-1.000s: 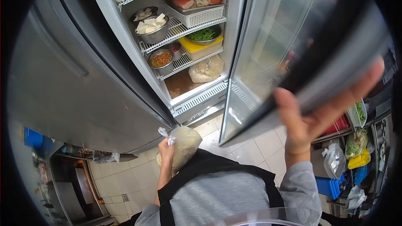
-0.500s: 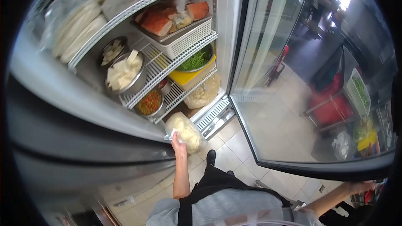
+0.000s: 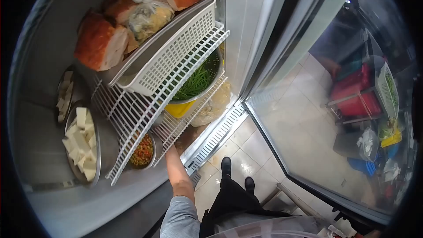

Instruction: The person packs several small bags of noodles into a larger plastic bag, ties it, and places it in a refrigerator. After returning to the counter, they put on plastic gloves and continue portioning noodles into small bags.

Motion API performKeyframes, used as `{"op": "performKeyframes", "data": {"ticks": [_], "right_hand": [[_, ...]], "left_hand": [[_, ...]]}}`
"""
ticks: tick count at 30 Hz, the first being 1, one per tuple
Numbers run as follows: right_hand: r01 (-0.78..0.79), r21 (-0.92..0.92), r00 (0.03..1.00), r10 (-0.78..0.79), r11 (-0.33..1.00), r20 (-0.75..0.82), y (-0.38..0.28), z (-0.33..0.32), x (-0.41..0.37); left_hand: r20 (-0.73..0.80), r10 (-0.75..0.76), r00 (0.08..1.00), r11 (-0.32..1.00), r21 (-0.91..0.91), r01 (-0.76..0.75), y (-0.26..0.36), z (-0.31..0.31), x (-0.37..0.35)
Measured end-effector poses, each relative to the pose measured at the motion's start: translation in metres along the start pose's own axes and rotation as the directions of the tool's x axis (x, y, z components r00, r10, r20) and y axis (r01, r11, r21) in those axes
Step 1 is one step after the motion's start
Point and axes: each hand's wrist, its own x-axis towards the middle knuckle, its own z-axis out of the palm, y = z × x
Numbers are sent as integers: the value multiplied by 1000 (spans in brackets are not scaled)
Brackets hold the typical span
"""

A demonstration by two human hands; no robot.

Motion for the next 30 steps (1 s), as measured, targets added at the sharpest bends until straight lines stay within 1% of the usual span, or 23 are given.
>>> {"op": "performKeyframes", "data": {"ticks": [7, 9, 12, 14, 16, 19, 21, 22, 23, 24, 25, 26, 27, 28, 29, 30], "right_hand": [[21, -60, 997, -26, 998, -73, 5, 6, -12], [33, -76, 997, -39, 997, -72, 4, 10, -13], [42, -94, 997, -48, 995, -66, 2, 14, -12], [43, -91, 997, -49, 995, -65, 3, 16, -11], [45, -83, 997, -50, 996, -63, 2, 17, -8], [51, -76, 997, -56, 996, -55, 0, 18, -4], [53, -56, 998, -55, 997, -36, 3, 17, 4], [51, -44, 998, -53, 998, -28, 3, 16, 7], [49, -31, 999, -50, 998, -17, 5, 15, 10], [44, -12, 999, -44, 999, -3, 6, 15, 12], [43, 17, 999, -43, 999, 8, 7, 14, 15], [35, 46, 999, -36, 998, 28, 9, 14, 20], [21, 80, 998, -26, 997, 58, 11, 13, 25], [31, 106, 995, -41, 994, 95, 23, 8, 39], [-68, 214, 989, 37, 974, 144, 25, 8, 40], [-77, 325, 896, -77, 942, 436, 107, -35, 124]], "left_hand": [[62, -15, 998, 969, 247, -1, -40, 31, 46], [85, -13, 996, 935, 353, -18, -49, 36, 48], [152, 4, 988, 830, 551, -88, -58, 46, 34], [216, 20, 976, 723, 672, -163, -60, 51, 16], [311, 46, 949, 574, 769, -280, -61, 54, -7], [466, 85, 881, 320, 824, -467, -65, 46, -52], [575, 176, 799, 114, 794, -597, -72, 20, -89], [610, 248, 753, 9, 776, -631, -76, 0, -108], [625, 338, 703, -144, 773, -618, -84, -30, -125], [696, 343, 631, -173, 707, -686, -90, -67, -152], [669, 260, 697, -204, 743, -637, -89, -100, -184], [599, 164, 784, -275, 791, -547, -99, -151, -201], [523, -4, 852, -381, 787, -485, -99, -193, -232], [540, -165, 825, -457, 700, -549, -101, -247, -251], [259, -411, 874, -638, 603, -479, -89, -269, -287], [-107, -745, 659, -595, 555, -582, -83, -312, -286]]}}
